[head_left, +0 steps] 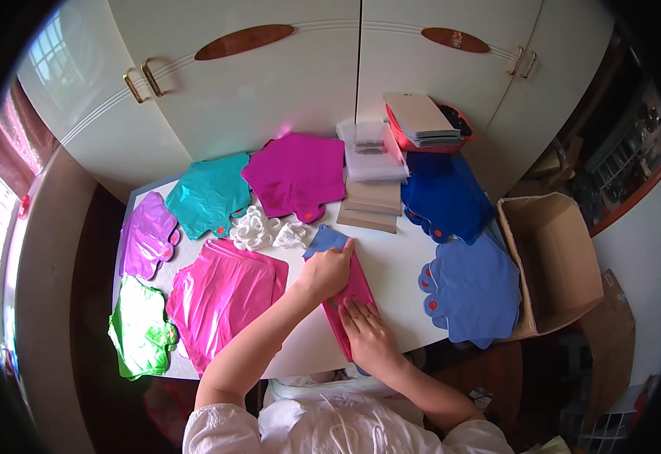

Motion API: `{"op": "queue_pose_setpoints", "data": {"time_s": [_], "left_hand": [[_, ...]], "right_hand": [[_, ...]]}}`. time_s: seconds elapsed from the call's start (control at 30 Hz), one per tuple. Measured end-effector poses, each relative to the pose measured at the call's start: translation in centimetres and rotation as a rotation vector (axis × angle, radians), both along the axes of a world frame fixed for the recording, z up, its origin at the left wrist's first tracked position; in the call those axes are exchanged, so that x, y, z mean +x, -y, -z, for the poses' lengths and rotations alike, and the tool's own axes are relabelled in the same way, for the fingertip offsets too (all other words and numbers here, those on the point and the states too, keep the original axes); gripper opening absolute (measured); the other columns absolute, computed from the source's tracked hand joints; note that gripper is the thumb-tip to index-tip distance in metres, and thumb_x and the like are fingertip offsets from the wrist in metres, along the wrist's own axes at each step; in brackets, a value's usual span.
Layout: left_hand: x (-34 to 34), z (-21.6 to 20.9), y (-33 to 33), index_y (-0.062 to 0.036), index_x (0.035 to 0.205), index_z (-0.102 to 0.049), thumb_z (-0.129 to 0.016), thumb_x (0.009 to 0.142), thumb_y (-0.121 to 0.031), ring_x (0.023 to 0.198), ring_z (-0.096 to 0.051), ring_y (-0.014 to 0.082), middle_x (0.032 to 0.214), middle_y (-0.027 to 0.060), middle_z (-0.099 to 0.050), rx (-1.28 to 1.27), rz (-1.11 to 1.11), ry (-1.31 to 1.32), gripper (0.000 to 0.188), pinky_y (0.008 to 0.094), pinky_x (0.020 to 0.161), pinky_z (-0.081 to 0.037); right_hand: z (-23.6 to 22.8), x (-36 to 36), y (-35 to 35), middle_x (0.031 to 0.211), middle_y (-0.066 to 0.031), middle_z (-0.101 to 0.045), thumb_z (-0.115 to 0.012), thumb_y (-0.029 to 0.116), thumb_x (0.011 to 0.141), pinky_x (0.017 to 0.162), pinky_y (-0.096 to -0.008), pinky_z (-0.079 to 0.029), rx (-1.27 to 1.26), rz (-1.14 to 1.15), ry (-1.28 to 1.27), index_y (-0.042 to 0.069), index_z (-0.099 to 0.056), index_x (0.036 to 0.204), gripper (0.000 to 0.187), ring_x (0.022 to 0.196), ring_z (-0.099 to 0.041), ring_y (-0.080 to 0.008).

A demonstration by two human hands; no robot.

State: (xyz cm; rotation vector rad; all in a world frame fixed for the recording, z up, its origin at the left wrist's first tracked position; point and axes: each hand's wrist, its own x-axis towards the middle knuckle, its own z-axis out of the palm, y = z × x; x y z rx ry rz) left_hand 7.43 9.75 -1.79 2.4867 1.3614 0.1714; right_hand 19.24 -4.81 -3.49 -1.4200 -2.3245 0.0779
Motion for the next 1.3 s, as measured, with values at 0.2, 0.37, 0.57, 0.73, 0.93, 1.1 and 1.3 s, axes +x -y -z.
{"op": "queue_pose_setpoints", "data": {"time_s": [0.2, 0.37, 0.57, 0.73, 0.93, 1.1, 1.3], "left_hand": [[0.2, -0.5, -1.2, -0.0019, 0.134, -0.041, -0.047, 0.082, -0.013, 0.078, -0.063, 0.0417, 0.091, 0.0248, -0.063, -0.107, -0.023, 0.002, 0.053, 0.0471, 0.072, -0.051], [-0.4, -0.3, -1.4, 0.0001, 0.134, -0.04, -0.049, 0.08, -0.016, 0.079, -0.062, 0.0428, 0.089, 0.0246, -0.064, -0.075, 0.028, 0.042, 0.057, 0.048, 0.074, -0.05], [-0.2, -0.3, -1.4, 0.0041, 0.133, -0.04, -0.051, 0.082, -0.018, 0.078, -0.064, 0.0402, 0.091, 0.023, -0.064, -0.045, 0.062, 0.036, 0.057, 0.046, 0.07, -0.052], [-0.2, -0.6, -1.2, 0.0028, 0.134, -0.04, -0.052, 0.082, -0.02, 0.08, -0.064, 0.0415, 0.093, 0.0237, -0.064, -0.076, 0.032, 0.028, 0.058, 0.0462, 0.072, -0.052], [-0.2, -0.5, -1.2, 0.0001, 0.136, -0.038, -0.048, 0.081, -0.02, 0.078, -0.062, 0.0433, 0.09, 0.0249, -0.063, -0.088, 0.019, 0.03, 0.059, 0.0475, 0.074, -0.05], [0.0, -0.5, -1.1, 0.0022, 0.135, -0.039, -0.053, 0.08, -0.022, 0.079, -0.064, 0.0416, 0.093, 0.0245, -0.063, -0.074, 0.014, 0.005, 0.062, 0.0468, 0.071, -0.053], [-0.1, -0.4, -1.2, 0.0011, 0.135, -0.039, -0.05, 0.079, -0.019, 0.077, -0.063, 0.0419, 0.088, 0.0247, -0.063, -0.056, 0.016, 0.021, 0.06, 0.0465, 0.072, -0.051]], "right_hand": [[0.2, 0.4, -1.0, 0.129, -0.0235, -0.05, -0.05, 0.012, 0.083, 0.107, -0.0428, -0.033, -0.011, -0.048, -0.027, -0.007, -0.051, 0.122, 0.043, 0.122, -0.048, -0.0336], [-4.0, 4.3, -4.3, 0.106, -0.0181, -0.064, -0.062, 0.018, 0.084, 0.085, -0.0399, -0.05, -0.432, -0.111, -0.496, 0.003, -0.063, 0.107, 0.027, 0.098, -0.062, -0.032], [-3.6, 6.0, -12.7, 0.082, -0.0108, -0.066, -0.064, 0.022, 0.081, 0.069, -0.042, -0.05, -0.392, 0.173, -0.264, 0.009, -0.062, 0.086, 0.015, 0.08, -0.064, -0.0311], [-3.4, 4.5, -15.2, 0.079, -0.0091, -0.066, -0.07, 0.032, 0.074, 0.069, -0.0418, -0.049, -0.48, 0.331, -0.071, 0.011, -0.06, 0.081, 0.024, 0.081, -0.064, -0.0298], [-3.6, 5.2, -14.2, 0.083, -0.0081, -0.066, -0.078, 0.04, 0.066, 0.069, -0.0407, -0.05, -0.572, 0.289, 0.103, 0.01, -0.058, 0.084, 0.04, 0.083, -0.064, -0.0299], [-4.6, 5.4, -11.0, 0.088, -0.0115, -0.066, -0.078, 0.041, 0.065, 0.07, -0.0425, -0.05, -0.558, 0.181, 0.227, 0.006, -0.056, 0.089, 0.048, 0.085, -0.064, -0.0319], [-5.2, 6.2, -7.3, 0.085, -0.0157, -0.067, -0.082, 0.042, 0.061, 0.07, -0.0424, -0.053, -0.552, 0.119, 0.309, 0.004, -0.053, 0.096, 0.059, 0.084, -0.067, -0.0335]]}}
